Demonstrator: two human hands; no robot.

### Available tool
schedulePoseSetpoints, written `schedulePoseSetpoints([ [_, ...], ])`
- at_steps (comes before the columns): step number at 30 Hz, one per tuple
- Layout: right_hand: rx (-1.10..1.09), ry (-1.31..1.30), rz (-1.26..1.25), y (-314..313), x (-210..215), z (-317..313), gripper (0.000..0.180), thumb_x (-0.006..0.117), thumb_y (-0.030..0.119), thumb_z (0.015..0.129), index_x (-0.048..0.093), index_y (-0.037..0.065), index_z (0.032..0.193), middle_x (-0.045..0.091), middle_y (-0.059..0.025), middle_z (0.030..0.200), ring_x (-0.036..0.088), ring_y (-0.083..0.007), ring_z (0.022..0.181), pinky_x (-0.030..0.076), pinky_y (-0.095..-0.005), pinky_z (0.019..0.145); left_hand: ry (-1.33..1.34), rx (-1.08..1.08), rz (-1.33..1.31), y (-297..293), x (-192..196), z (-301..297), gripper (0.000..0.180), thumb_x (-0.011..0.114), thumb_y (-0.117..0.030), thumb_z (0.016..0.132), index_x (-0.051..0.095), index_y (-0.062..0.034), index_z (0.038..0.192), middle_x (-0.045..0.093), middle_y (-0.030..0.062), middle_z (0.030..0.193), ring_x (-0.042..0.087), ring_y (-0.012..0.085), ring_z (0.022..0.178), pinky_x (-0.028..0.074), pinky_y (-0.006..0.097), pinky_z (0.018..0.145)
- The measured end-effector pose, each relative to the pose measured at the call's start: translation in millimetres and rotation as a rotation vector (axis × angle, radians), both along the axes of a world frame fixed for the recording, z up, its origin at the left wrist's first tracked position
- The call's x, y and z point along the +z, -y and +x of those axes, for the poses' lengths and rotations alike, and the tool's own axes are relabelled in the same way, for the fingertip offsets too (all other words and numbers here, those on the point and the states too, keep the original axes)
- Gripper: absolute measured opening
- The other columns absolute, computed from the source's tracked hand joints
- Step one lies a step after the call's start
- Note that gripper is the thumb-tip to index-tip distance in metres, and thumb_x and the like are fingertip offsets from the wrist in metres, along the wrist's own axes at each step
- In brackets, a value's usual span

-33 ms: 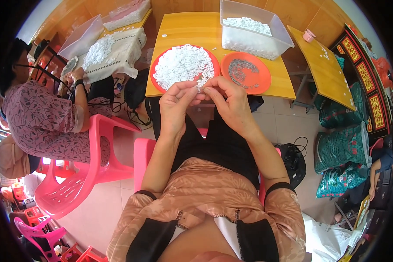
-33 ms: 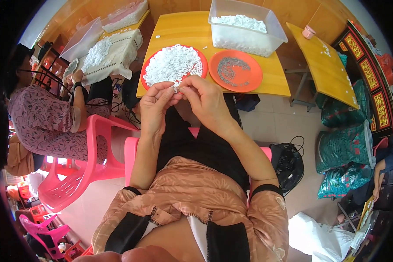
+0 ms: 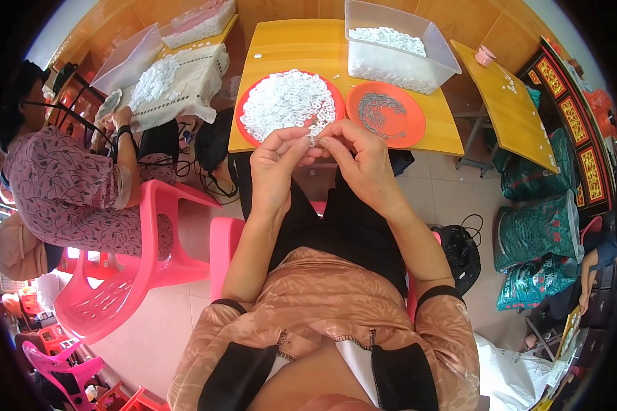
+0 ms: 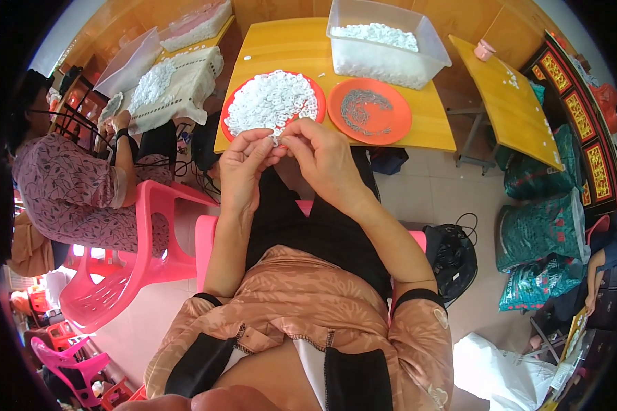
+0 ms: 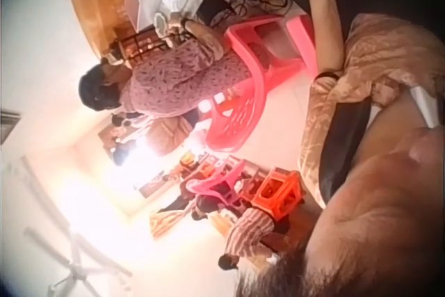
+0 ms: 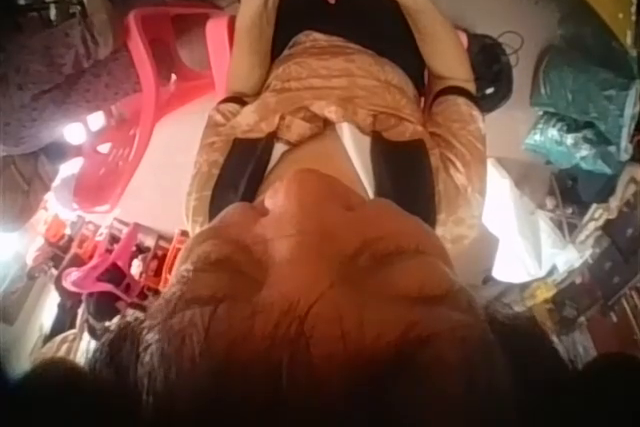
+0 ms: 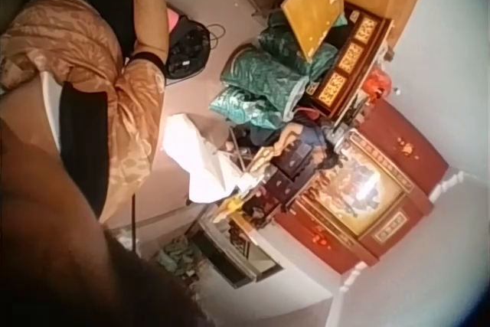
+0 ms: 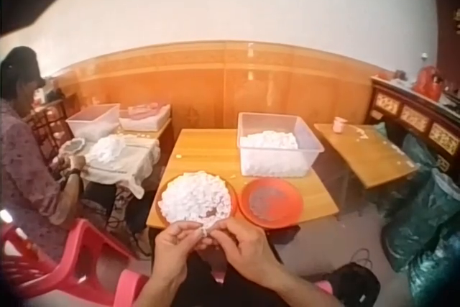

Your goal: Assembling small white plastic components by inserting tiny metal parts into them.

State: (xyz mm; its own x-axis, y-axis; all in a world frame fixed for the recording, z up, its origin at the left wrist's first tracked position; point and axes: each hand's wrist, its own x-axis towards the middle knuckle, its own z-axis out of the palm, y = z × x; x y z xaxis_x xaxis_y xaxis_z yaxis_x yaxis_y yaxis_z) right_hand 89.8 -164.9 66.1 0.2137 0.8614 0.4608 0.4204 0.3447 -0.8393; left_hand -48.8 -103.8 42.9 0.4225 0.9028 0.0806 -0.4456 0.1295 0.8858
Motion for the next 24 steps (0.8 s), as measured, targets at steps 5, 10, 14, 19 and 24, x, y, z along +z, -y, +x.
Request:
schedulePoseSetpoints([
  [5, -0.026, 0.070, 0.022, 2.6, 5.5, -2.1, 0.009, 0.059, 0.007, 0.084, 0.058, -0.001, 0.088, 0.061, -0.0149, 0.076, 0.062, -0.0277, 0.071, 0.047, -0.0328, 0.063, -0.003, 0.001, 0.007, -0.4, -2.0, -0.2, 0.015, 0.061, -0.005, 0.086, 0.060, 0.0009, 0.100, 0.067, 0.0096, 0.087, 0.066, 0.0137, 0.076, 0.049, 0.021, 0.066],
  [10, -0.031, 0.114, 0.050, 3.7, 7.0, -3.0, 0.007, 0.059, 0.006, 0.084, 0.057, -0.001, 0.086, 0.060, -0.0145, 0.075, 0.061, -0.0281, 0.070, 0.047, -0.0337, 0.062, -0.038, 0.010, 0.019, -1.0, -3.7, -0.7, 0.015, 0.062, -0.007, 0.086, 0.061, -0.0008, 0.099, 0.067, 0.0074, 0.086, 0.065, 0.0124, 0.075, 0.046, 0.021, 0.067],
  [14, -0.031, 0.137, 0.053, 3.7, 6.7, -2.3, 0.007, 0.058, 0.005, 0.084, 0.057, -0.001, 0.086, 0.060, -0.0145, 0.076, 0.061, -0.0284, 0.070, 0.047, -0.0339, 0.063, -0.030, -0.008, 0.000, -2.4, -5.2, -1.1, 0.014, 0.062, -0.008, 0.086, 0.061, -0.0014, 0.099, 0.067, 0.0068, 0.086, 0.065, 0.0116, 0.075, 0.046, 0.020, 0.067],
  [19, -0.027, 0.170, 0.088, 2.7, 5.5, -2.6, 0.006, 0.058, 0.005, 0.083, 0.056, -0.001, 0.085, 0.059, -0.0148, 0.076, 0.060, -0.0300, 0.070, 0.046, -0.0350, 0.062, -0.040, -0.017, -0.002, -2.7, -4.9, -1.8, 0.014, 0.062, -0.008, 0.086, 0.061, -0.0021, 0.099, 0.067, 0.0061, 0.086, 0.064, 0.0113, 0.075, 0.046, 0.020, 0.067],
  [24, -0.047, 0.228, 0.133, 1.4, 1.8, -2.5, 0.006, 0.057, 0.005, 0.084, 0.054, 0.000, 0.083, 0.057, -0.0154, 0.075, 0.059, -0.0324, 0.070, 0.045, -0.0370, 0.061, -0.045, -0.024, 0.006, -2.9, -5.6, -2.0, 0.014, 0.062, -0.009, 0.086, 0.062, -0.0025, 0.099, 0.067, 0.0057, 0.087, 0.064, 0.0110, 0.075, 0.045, 0.020, 0.068],
])
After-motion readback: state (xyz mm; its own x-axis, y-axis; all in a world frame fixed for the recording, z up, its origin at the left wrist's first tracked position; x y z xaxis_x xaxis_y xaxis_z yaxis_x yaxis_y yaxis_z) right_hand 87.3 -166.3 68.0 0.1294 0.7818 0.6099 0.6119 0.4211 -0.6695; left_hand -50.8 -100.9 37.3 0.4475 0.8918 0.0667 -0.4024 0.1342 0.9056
